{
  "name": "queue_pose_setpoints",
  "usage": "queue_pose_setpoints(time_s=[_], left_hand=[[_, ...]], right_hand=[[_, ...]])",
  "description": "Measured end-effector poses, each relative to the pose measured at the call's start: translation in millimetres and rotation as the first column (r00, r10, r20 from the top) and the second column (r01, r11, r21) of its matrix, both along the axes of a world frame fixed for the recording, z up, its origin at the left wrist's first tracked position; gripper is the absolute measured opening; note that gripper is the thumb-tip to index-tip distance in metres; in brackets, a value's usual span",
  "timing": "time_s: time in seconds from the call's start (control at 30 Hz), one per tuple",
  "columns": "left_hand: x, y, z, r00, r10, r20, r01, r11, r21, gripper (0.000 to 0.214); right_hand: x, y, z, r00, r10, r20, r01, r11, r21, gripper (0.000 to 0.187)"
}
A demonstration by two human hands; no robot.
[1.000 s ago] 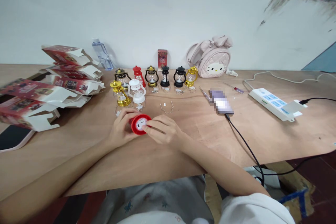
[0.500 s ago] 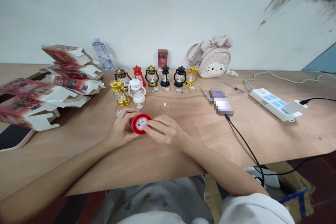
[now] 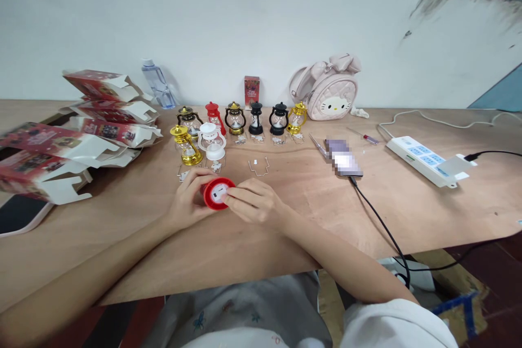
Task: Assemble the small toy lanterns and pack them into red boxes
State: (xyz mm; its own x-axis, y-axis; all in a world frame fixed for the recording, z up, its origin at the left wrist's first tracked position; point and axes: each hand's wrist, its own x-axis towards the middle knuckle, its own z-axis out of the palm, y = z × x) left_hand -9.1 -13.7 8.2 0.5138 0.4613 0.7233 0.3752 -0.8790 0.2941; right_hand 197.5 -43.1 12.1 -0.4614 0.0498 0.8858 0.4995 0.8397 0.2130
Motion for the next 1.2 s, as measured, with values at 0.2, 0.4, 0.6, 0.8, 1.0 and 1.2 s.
queue_pose_setpoints(time_s=[0.2, 0.4, 0.6, 0.8, 1.0, 1.2], left_hand=[[-1, 1, 1.2, 1.0, -0.002, -0.012, 0.002, 1.0, -0.025, 0.039], [0, 1, 1.7, 1.0, -0.009, 0.004, 0.009, 1.0, 0.0, 0.037], [-1, -2, 2.3, 1.0, -0.016, 0.0, 0.016, 1.0, 0.005, 0.041], [-1, -4, 4.9, 1.0, -0.002, 0.014, 0.002, 1.0, 0.03, 0.041], [-2, -5, 5.5, 0.999, 0.031, 0.015, -0.032, 0.996, 0.079, 0.04], [-3, -3, 0.6, 0.999, 0.046, -0.013, -0.044, 0.993, 0.114, 0.042]], right_hand=[[1, -2, 0.8, 0.998, -0.029, 0.055, 0.034, 0.997, -0.074, 0.02], [0, -4, 2.2, 1.0, -0.029, -0.012, 0.027, 0.99, -0.141, 0.016], [-7, -13, 11.3, 0.978, -0.028, -0.208, -0.069, 0.892, -0.446, 0.006], [-13, -10, 1.3, 0.871, -0.044, -0.49, -0.408, 0.49, -0.77, 0.042], [-16, -9, -1.5, 0.799, -0.066, -0.598, -0.577, 0.196, -0.793, 0.037], [-16, -6, 3.4, 0.755, -0.107, -0.647, -0.635, 0.123, -0.762, 0.036]])
